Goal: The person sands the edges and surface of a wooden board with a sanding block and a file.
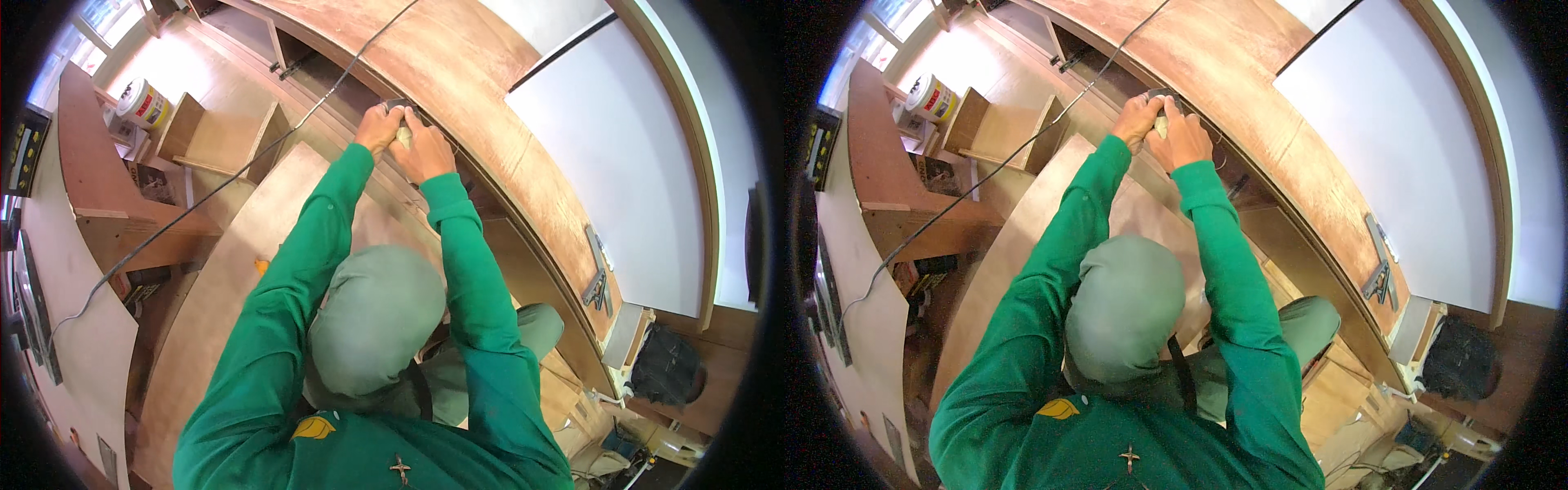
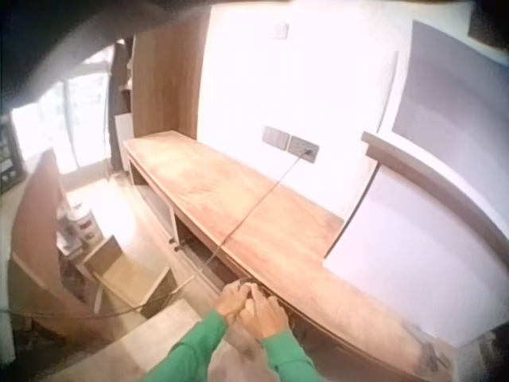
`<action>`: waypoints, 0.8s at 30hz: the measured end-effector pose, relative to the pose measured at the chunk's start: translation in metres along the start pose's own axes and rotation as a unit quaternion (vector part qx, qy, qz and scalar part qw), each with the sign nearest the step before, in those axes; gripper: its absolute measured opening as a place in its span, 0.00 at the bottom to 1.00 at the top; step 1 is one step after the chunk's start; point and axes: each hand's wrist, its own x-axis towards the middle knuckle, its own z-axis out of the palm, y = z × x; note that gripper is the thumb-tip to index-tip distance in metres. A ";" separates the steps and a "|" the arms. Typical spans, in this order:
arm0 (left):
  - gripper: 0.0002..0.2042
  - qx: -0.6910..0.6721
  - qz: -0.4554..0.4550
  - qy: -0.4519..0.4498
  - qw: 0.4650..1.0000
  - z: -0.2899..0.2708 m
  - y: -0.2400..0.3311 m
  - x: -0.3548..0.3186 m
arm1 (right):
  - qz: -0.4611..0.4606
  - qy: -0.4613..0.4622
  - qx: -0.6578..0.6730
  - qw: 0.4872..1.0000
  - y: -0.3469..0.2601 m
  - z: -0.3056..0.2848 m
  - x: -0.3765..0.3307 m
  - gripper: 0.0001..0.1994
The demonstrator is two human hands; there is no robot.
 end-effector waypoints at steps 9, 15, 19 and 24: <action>0.11 -0.031 -0.106 -0.035 0.993 -0.007 0.020 -0.017 | -0.012 0.004 0.013 1.000 0.004 -0.010 -0.029 0.37; 0.20 -0.114 -0.080 -0.004 0.990 0.018 0.012 -0.026 | 0.011 0.007 0.038 0.999 0.053 -0.003 -0.118 0.37; 0.23 -0.153 -0.091 0.001 0.984 0.044 0.011 -0.023 | 0.042 -0.034 0.035 0.998 0.071 0.010 -0.146 0.38; 0.16 -0.193 -0.067 0.011 0.979 0.053 0.000 -0.020 | 0.037 -0.019 0.076 0.996 0.073 0.016 -0.148 0.38</action>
